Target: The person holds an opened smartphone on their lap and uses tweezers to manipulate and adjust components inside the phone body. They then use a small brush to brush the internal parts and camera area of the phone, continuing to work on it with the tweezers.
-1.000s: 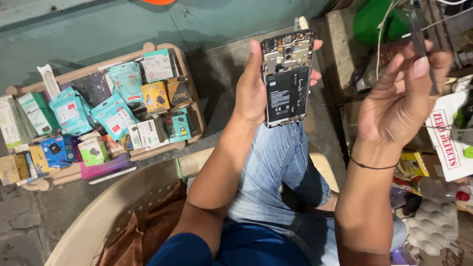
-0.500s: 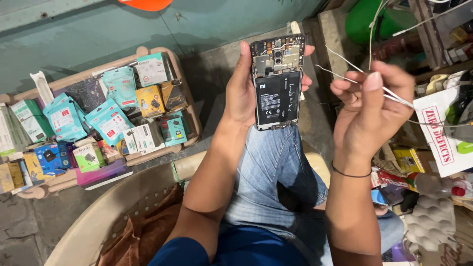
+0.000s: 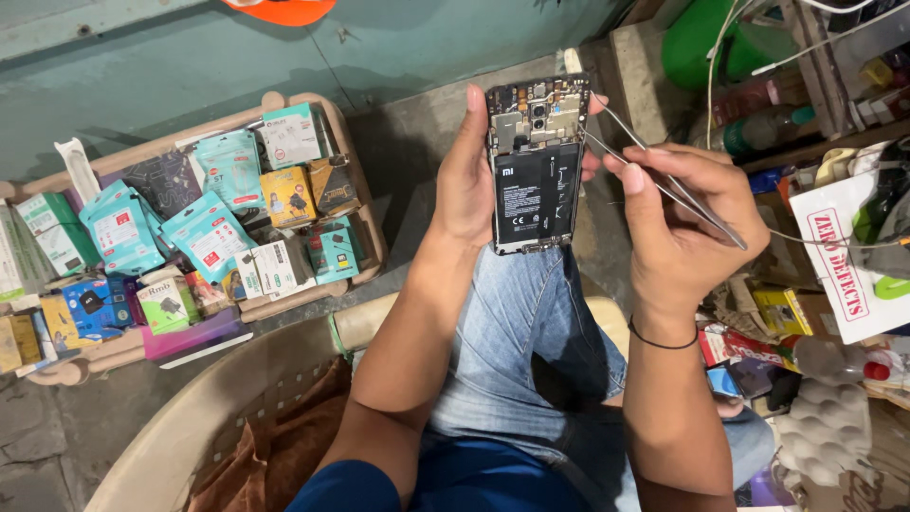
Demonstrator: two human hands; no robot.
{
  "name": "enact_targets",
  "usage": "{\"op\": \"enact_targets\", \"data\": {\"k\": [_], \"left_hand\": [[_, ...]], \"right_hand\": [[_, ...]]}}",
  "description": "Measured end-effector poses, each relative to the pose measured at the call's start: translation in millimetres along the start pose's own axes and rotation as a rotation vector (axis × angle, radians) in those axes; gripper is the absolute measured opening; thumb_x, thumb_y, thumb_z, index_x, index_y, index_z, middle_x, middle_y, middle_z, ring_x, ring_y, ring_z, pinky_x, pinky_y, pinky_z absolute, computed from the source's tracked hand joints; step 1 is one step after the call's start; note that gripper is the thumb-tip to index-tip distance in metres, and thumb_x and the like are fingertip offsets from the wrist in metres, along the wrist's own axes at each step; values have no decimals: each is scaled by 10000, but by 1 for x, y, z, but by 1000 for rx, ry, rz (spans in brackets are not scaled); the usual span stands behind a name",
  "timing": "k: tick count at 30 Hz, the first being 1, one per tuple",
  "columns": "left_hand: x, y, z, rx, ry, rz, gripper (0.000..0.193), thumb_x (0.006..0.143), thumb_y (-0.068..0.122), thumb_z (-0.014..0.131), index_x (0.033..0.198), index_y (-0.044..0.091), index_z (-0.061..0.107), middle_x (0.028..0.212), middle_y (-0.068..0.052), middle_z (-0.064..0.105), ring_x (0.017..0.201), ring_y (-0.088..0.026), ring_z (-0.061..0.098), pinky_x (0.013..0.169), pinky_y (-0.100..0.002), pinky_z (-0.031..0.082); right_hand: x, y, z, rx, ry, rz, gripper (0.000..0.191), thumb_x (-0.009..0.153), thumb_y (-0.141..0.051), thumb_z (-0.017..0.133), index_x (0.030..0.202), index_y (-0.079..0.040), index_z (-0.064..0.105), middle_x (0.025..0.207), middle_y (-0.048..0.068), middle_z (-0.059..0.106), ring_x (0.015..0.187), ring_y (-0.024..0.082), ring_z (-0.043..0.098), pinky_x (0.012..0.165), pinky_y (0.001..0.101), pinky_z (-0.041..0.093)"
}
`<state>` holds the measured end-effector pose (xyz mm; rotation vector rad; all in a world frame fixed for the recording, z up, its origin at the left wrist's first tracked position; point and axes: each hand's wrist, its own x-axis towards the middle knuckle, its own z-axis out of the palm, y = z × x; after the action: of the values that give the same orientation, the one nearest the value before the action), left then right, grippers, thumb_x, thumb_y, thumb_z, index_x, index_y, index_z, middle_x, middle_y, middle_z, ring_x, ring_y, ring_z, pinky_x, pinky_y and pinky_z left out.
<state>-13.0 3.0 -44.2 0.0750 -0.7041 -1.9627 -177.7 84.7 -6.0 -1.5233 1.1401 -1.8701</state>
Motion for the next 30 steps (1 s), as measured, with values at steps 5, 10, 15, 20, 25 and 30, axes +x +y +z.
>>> {"op": "enact_targets", "data": {"k": [5,10,15,20,25,30], "left_hand": [[1,1,1,-20,17,-17,864,1105,668,267,1454,-83,512,1423,-222,600,1060,-297,722,961,-409,608],[0,1,0,-20,15,1,868,1112,664,273,1453,-99,504,1434,-229,598,1050,-295,723,945,-402,607],[0,1,-1,-3,10,0,865,1109,665,273,1460,-92,503,1434,-222,596,1033,-284,728,921,-394,612],[0,0,-2,23,20,3,862,1114,665,270,1448,-89,521,1422,-223,608,1025,-276,730,917,-386,614],[0,0,-1,34,29,13,857,1108,670,279,1439,-81,527,1405,-223,621,1017,-276,733,916,-386,612],[1,0,-2,0,15,-2,859,1108,673,281,1442,-78,531,1410,-220,617,1028,-272,729,942,-389,605]], "right_hand": [[3,0,0,-61,-23,-31,149,1111,95,750,1171,81,615,1184,183,669,1047,233,758,961,314,645],[12,-10,1,-225,-73,-117,165,1036,83,786,1128,48,654,1111,171,697,986,203,725,882,270,600],[30,-23,-4,-275,-159,-116,151,994,61,797,1079,25,678,1102,149,723,966,169,720,867,238,555],[46,-32,-8,-265,-220,-53,152,983,57,803,1076,28,685,1062,140,728,956,152,699,858,222,535],[54,-37,-10,-238,-267,-33,163,993,50,800,1101,30,680,1070,126,726,973,140,698,890,218,536],[56,-39,-10,-223,-262,3,165,994,37,798,1108,27,678,1108,111,723,965,124,702,888,209,544]]}}
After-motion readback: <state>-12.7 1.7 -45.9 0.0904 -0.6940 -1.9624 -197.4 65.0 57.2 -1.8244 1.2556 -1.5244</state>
